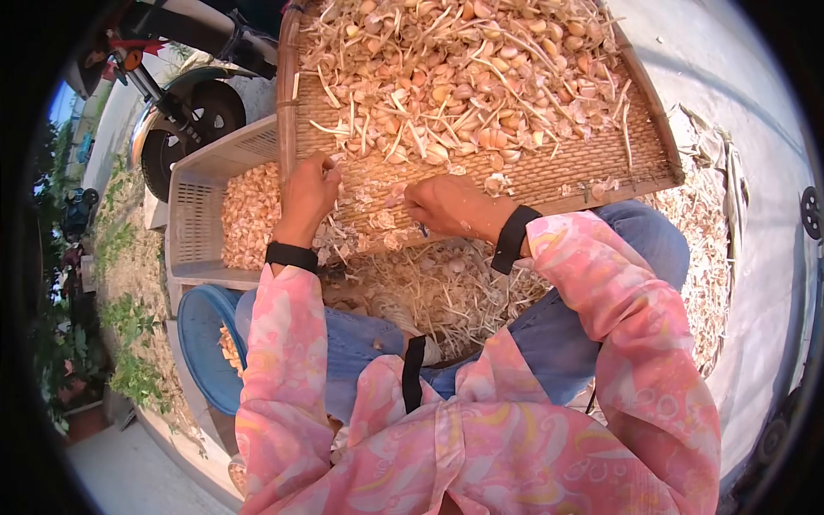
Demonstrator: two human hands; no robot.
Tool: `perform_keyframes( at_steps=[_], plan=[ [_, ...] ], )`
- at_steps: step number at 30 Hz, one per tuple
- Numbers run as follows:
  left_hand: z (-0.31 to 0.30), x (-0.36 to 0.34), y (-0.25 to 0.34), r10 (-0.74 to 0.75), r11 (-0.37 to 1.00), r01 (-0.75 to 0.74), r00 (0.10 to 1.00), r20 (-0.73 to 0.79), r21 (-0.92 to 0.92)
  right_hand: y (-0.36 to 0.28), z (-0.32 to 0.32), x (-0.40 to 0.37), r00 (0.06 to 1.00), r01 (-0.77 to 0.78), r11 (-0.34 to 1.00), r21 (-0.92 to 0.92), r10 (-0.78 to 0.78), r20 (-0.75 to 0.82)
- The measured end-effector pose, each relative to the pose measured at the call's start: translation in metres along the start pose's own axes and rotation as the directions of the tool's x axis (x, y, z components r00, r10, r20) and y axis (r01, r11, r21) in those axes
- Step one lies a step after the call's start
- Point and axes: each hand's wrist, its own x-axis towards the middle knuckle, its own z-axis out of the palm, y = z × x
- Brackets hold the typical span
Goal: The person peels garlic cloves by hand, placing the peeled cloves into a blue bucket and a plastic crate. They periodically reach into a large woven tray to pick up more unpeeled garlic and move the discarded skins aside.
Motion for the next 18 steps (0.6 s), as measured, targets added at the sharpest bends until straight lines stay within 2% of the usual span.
perform_keyframes(
  at_steps=[2, 5, 8, 11, 12, 13, 14, 15, 18],
  plan=[
    [0.01, 0.006, -0.016, 0.059, 0.998, -0.06, 0.998, -0.019, -0.013, 0.005, 0.006, 0.0, 0.999, 0.043, 0.999, 0.016, -0.042, -0.03],
    [0.038, 0.014, -0.024, 0.155, 0.981, -0.156, 0.988, 0.018, 0.117, 0.006, 0.006, 0.002, 0.999, 0.034, 0.999, 0.002, -0.034, -0.016],
    [0.039, 0.015, -0.016, 0.165, 0.979, -0.173, 0.984, 0.07, 0.111, 0.002, 0.001, 0.0, 1.0, 0.016, 0.999, 0.032, -0.016, 0.002],
    [0.022, 0.005, -0.006, 0.104, 0.989, -0.119, 0.982, 0.158, 0.085, 0.004, 0.002, 0.0, 1.0, 0.014, 1.0, 0.028, -0.014, 0.007],
    [0.018, 0.002, -0.005, -0.003, 0.967, 0.062, 0.972, 0.234, -0.245, 0.003, 0.002, 0.0, 1.0, 0.013, 1.0, 0.026, -0.013, 0.004],
    [0.014, -0.004, -0.006, -0.074, 0.811, 0.256, 0.937, 0.341, -0.527, 0.003, 0.002, 0.0, 1.0, 0.008, 1.0, 0.024, -0.008, 0.0],
    [0.011, -0.01, -0.004, -0.099, 0.54, 0.438, 0.881, 0.462, -0.719, 0.003, 0.001, -0.001, 1.0, 0.001, 1.0, 0.021, -0.001, -0.003],
    [0.005, -0.02, 0.0, -0.044, 0.332, 0.474, 0.872, 0.488, -0.816, 0.003, 0.001, -0.002, 1.0, 0.003, 1.0, 0.027, -0.003, -0.007],
    [-0.012, -0.045, 0.017, 0.091, -0.064, 0.426, 0.903, 0.42, -0.902, 0.003, 0.002, -0.002, 1.0, 0.015, 1.0, 0.028, -0.014, -0.012]
  ],
)
